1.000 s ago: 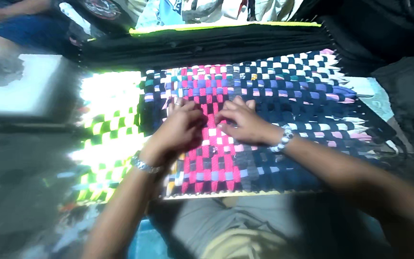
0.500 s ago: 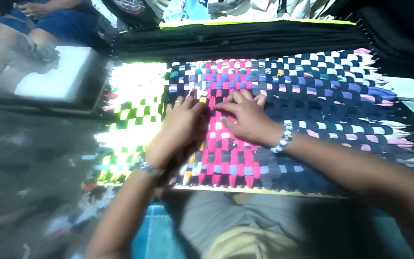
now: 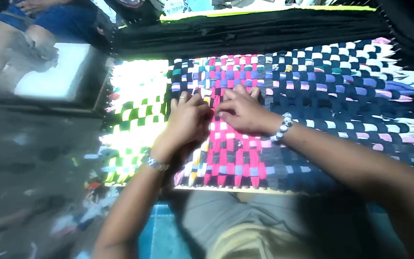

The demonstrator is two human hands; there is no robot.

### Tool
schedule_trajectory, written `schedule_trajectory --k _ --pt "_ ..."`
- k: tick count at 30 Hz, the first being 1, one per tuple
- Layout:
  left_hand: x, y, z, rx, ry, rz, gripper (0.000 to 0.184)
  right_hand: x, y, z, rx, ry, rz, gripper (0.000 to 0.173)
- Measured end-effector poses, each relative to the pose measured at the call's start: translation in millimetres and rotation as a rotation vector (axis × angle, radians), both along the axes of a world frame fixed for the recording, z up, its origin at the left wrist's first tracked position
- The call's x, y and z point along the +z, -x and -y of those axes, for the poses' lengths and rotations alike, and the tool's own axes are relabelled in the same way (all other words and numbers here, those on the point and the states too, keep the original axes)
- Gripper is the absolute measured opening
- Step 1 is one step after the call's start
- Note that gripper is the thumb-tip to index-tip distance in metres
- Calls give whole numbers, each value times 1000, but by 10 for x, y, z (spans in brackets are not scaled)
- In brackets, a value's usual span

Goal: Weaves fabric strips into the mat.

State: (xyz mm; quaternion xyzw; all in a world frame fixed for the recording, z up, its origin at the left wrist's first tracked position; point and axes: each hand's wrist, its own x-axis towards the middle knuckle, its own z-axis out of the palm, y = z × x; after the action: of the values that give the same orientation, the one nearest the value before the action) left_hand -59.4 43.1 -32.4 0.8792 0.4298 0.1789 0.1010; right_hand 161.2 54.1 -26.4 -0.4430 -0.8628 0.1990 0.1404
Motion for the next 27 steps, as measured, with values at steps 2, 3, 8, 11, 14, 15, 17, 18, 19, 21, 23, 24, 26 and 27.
schedule_trajectory --k 2,3,8,11,14,15,17,18,19,21,23,24,26,27 --pt "6 7 -39 -14 16 -8 20 -25 -28 -22 29 -10 -19 32" --pt "18 9 -51 -22 24 -10 20 -35 -38 -29 37 -12 -30 32" --pt "272 249 -33 -94 158 193 16 37 -46 -31 38 26 -133 27" --pt "425 464 84 84 79 201 19 99 17 -26 -9 -16 -97 26" --pt "423 571 160 206 129 105 25 150 190 -23 39 -65 -17 35" --pt "390 570 177 213 158 64 29 170 266 -15 46 -48 11 36" --pt "255 551 196 206 127 2 34 161 410 11 24 -31 26 32" --pt "199 537 198 201 87 -12 32 136 456 22 18 -45 22 31" --pt "159 530 196 198 50 -12 31 103 475 36 20 -84 18 30" --pt "111 537 202 204 14 20 29 40 463 62 38 -166 27 29" --pt "67 559 206 191 -5 51 27 3 427 74 52 -200 35 31" --pt "57 564 209 179 -10 49 25 0 420 70 62 -197 46 33" --pt "64 543 224 176 -15 9 22 44 450 53 75 -148 78 35" --pt "75 518 242 193 -11 -18 21 72 473 37 70 -106 89 35"
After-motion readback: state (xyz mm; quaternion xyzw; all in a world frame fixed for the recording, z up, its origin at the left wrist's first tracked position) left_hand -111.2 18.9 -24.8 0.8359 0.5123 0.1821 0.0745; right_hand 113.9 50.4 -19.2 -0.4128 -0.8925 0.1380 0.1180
